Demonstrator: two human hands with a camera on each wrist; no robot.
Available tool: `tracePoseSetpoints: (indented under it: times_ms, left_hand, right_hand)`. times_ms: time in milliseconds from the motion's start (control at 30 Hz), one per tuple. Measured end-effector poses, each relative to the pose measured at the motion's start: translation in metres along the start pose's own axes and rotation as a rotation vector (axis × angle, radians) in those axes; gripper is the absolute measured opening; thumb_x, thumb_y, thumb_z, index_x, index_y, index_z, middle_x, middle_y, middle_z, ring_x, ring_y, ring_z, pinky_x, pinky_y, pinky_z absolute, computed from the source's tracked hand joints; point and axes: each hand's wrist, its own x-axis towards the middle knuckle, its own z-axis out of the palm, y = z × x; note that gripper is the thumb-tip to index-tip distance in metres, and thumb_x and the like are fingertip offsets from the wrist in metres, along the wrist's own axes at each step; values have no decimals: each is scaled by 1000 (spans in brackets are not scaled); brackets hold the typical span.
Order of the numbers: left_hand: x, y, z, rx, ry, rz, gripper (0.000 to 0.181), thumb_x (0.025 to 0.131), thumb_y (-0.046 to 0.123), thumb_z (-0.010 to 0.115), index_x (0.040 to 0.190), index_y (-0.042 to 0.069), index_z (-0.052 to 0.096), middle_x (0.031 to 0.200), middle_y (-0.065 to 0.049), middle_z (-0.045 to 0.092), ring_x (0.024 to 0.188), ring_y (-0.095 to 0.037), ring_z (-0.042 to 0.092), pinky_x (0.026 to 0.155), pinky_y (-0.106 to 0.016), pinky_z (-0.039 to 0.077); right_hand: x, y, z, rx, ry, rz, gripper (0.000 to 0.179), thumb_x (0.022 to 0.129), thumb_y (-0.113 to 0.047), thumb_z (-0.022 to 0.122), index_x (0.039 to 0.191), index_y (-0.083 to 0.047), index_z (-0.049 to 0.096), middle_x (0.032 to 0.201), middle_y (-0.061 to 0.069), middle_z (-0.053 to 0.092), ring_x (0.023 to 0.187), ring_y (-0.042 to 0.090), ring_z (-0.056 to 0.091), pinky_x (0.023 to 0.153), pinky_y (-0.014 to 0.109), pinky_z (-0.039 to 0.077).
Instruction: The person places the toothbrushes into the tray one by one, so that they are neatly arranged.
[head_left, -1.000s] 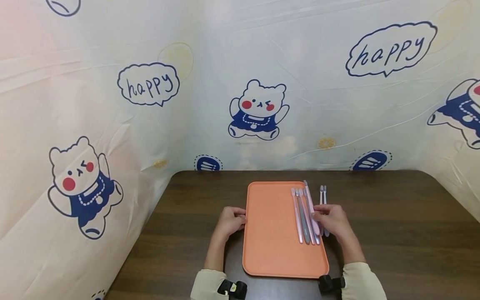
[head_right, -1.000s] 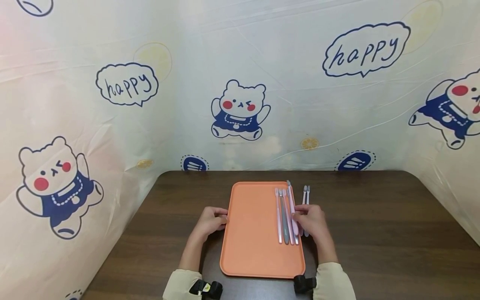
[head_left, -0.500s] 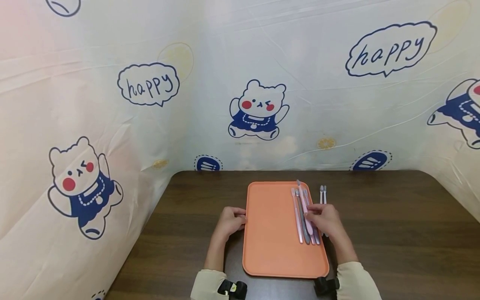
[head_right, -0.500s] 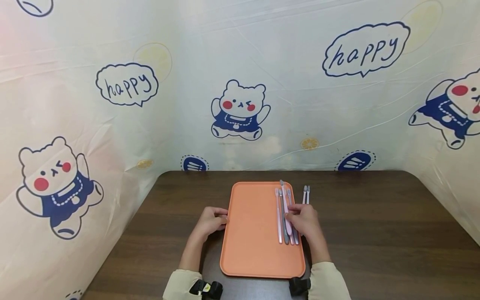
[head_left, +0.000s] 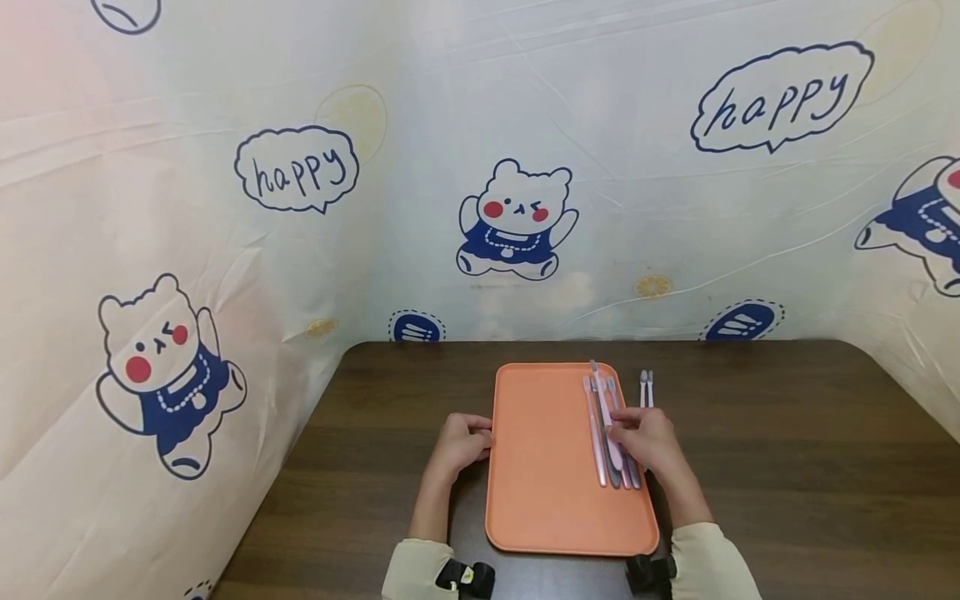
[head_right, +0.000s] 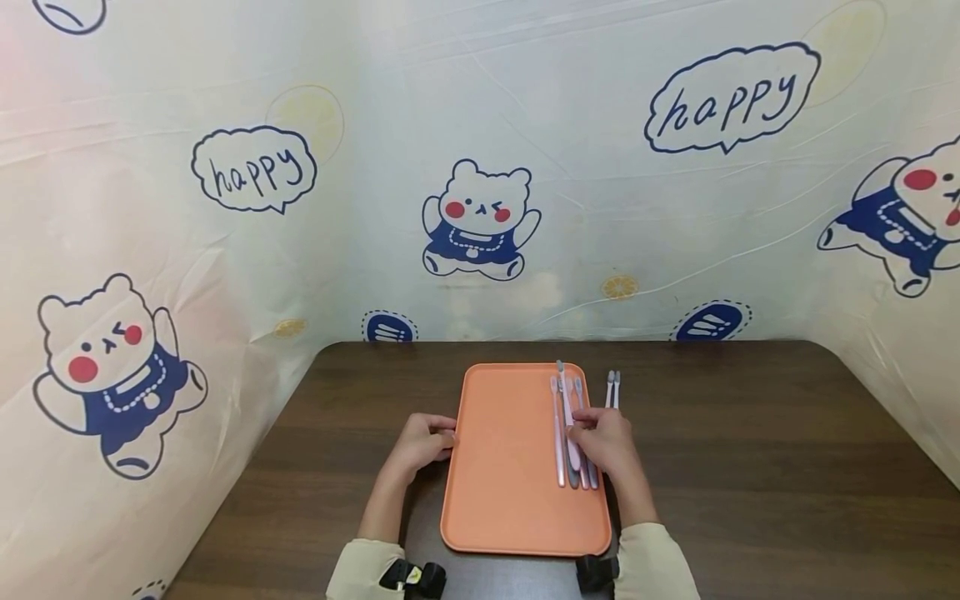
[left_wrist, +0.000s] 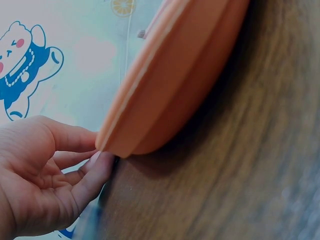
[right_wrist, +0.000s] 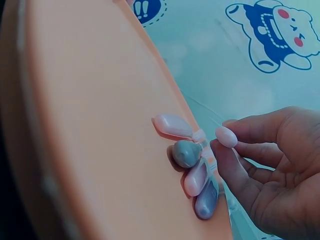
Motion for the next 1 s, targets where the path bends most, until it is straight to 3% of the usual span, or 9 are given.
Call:
tracePoseSetpoints:
  times_ms: [600,1000]
  left_hand:
    - [-1,1,0,6,6,7,28,90,-4,60,116,-12,68,106,-23,71,85,-16,68,76,-37,64]
    - [-2,2,0,0,7,8,28,90,-4,58,115,-12,68,108,-24,71,87,-16,68,78,-38,64]
  right_hand:
    - [-3,-5,5,-31,-2,-25,34,91,-7,68,121,9,69,103,21,72,80,17,62,64,21,50]
    - [-2,-6,11,-32,-8,-61,32,88,-5,70,116,10,70,96,20,73,74,14,63,61,22,52]
